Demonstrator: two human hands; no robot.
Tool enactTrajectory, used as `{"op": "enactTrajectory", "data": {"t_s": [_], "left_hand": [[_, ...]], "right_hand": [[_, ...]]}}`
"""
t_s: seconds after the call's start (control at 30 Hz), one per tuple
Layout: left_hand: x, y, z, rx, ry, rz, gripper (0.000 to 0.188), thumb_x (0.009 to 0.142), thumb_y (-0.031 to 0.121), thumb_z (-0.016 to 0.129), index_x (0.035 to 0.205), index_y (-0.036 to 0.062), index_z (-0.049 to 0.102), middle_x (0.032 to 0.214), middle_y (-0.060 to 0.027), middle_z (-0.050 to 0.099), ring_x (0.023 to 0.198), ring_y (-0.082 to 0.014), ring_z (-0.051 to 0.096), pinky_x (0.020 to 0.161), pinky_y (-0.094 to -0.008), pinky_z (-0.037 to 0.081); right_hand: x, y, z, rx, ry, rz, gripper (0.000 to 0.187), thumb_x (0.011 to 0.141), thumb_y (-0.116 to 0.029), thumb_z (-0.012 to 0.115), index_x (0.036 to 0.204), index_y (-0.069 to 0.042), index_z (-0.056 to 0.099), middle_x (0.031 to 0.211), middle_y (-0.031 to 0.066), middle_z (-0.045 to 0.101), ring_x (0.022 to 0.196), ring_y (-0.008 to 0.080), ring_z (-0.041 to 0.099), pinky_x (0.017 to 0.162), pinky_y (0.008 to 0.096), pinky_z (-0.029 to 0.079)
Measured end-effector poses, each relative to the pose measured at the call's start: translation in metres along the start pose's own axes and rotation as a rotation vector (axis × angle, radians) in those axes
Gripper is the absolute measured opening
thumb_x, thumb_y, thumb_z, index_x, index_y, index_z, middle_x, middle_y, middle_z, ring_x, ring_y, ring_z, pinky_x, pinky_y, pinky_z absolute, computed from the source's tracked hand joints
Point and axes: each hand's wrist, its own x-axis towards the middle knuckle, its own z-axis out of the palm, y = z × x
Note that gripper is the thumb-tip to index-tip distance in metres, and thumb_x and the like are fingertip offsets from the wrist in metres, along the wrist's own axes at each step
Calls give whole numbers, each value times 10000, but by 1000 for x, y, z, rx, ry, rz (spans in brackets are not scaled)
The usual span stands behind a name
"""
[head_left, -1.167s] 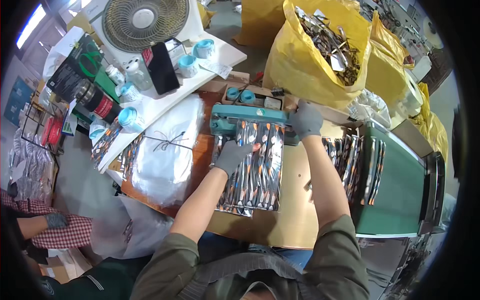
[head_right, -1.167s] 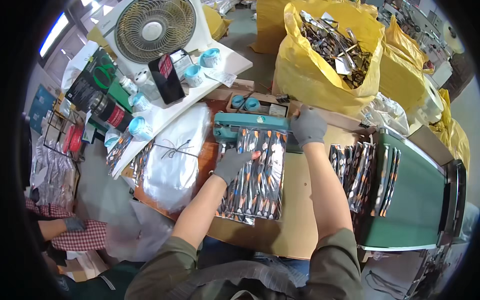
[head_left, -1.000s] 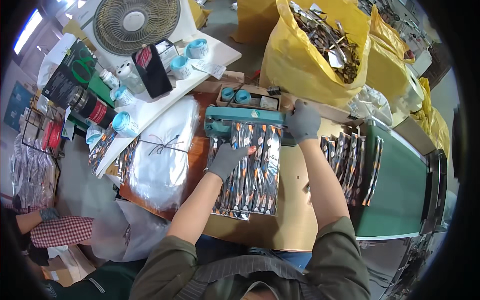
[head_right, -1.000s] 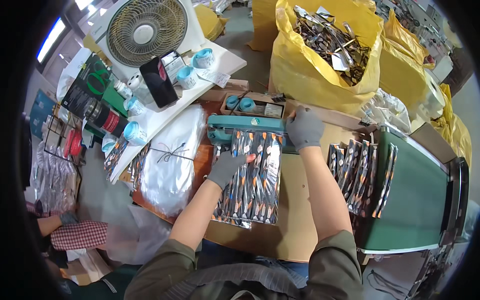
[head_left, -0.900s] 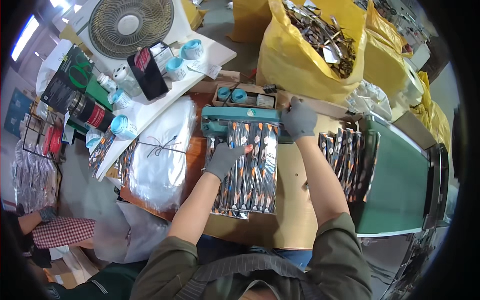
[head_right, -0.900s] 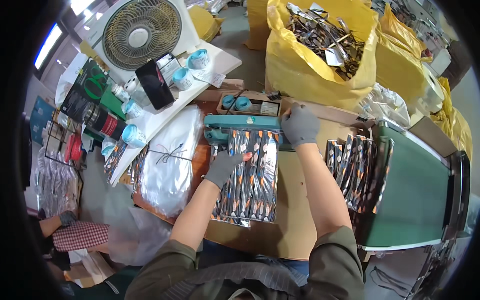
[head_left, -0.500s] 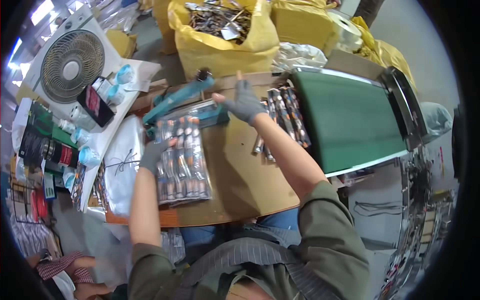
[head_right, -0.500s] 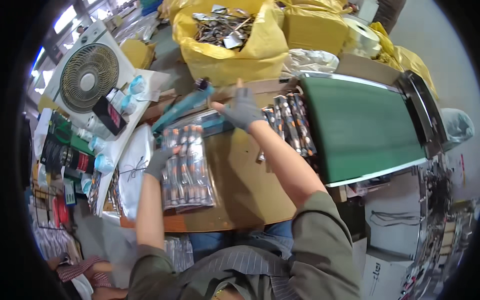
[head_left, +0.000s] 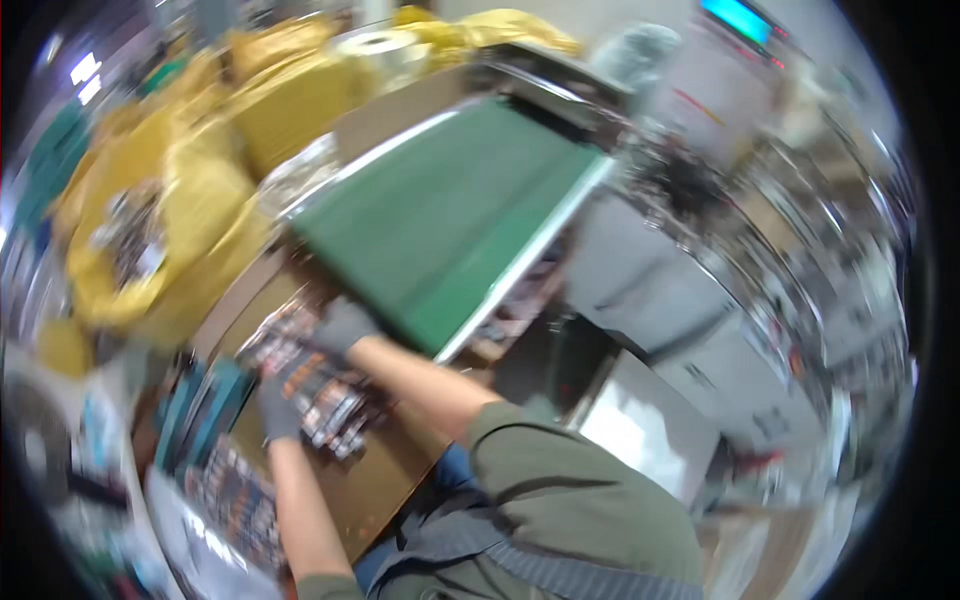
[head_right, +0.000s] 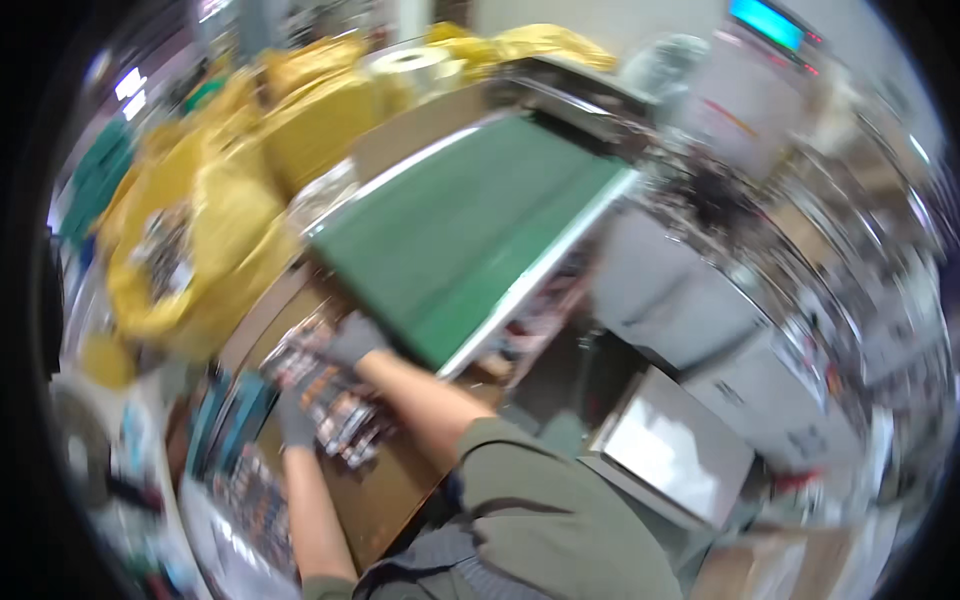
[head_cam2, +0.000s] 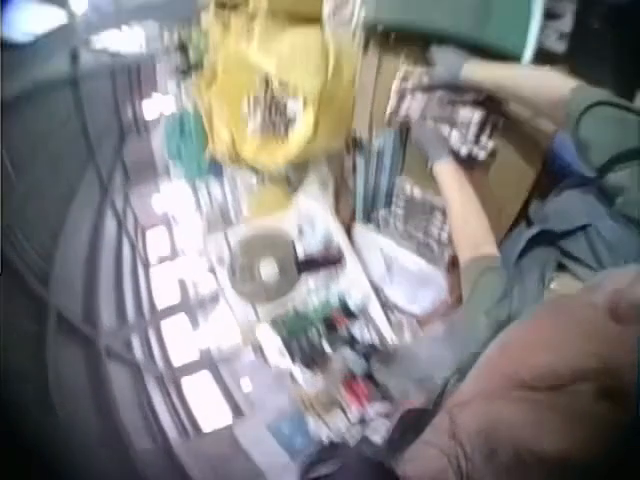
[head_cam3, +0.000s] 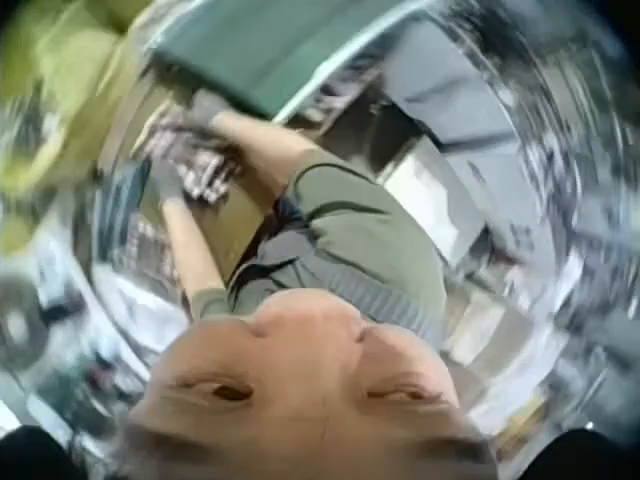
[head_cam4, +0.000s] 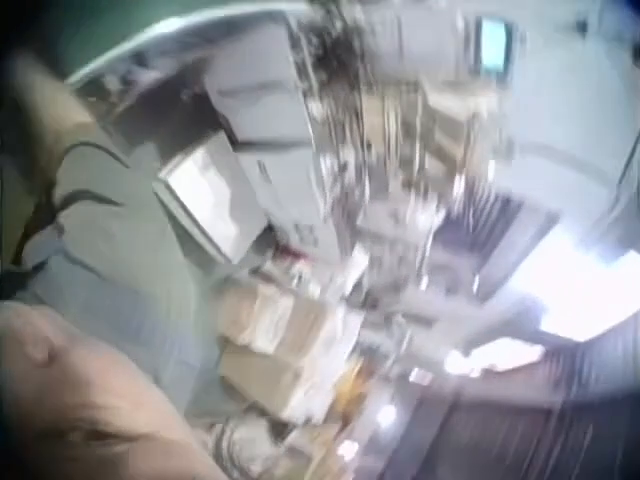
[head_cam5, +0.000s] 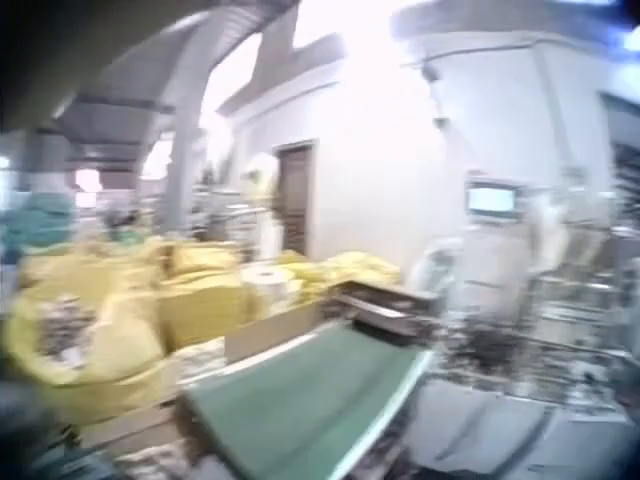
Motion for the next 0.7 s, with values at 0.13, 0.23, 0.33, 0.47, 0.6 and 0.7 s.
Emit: {"op": "enactTrajectory", "data": {"t_s": [0.13, 0.23, 0.33, 0.47, 0.6, 0.7], "left_hand": [[-13, 26, 22, -156, -16, -210, 634, 918, 506, 430, 1303, 3, 416, 1286, -150, 482, 1097, -280, 530, 937, -399, 432], [-29, 17, 33, -83, 13, -285, 640, 892, 498, 502, 1278, -9, 446, 1243, -138, 518, 1070, -261, 542, 926, -385, 437], [-34, 19, -19, 122, -1, -37, 621, 855, 431, 606, 1253, -26, 468, 1201, -117, 543, 1053, -227, 547, 916, -362, 441], [-118, 67, -2, 494, -56, 519, 510, 819, 145, 654, 1258, -21, 455, 1189, -96, 526, 1066, -204, 511, 951, -337, 388], [-134, 74, -30, 881, -156, 401, 656, 711, 148, 740, 1269, 0, 429, 1213, -94, 494, 1004, -214, 541, 890, -329, 435], [-143, 38, -39, 918, 111, 254, 774, 705, 2, 707, 1362, -1, 297, 1183, -92, 512, 999, -197, 547, 845, -356, 490]], "right_hand": [[-29, -39, 17, 604, -170, -158, 759, 547, -642, 663, 1005, -37, 657, 964, 235, 637, 929, 344, 615, 809, 368, 464], [-26, -5, 42, 916, -237, -124, 637, 594, -552, 716, 952, -26, 686, 959, 179, 660, 887, 286, 625, 811, 343, 466], [-46, -35, 38, 1292, -307, -368, 622, 698, -432, 721, 1133, -6, 595, 1083, 110, 618, 1022, 184, 545, 922, 308, 407], [-123, -72, -62, 1503, -427, -669, 1023, 646, -287, 804, 1416, -5, 192, 1286, 114, 468, 1123, 185, 470, 977, 311, 369], [-118, -63, -64, 957, -333, -977, 1288, 552, -249, 871, 1453, -55, -28, 1283, 130, 472, 1134, 172, 476, 964, 302, 382], [-153, -71, -51, 948, -363, -1035, 1304, 541, -229, 874, 1452, -55, -42, 1164, 131, 550, 1031, 180, 551, 895, 292, 438]]}}
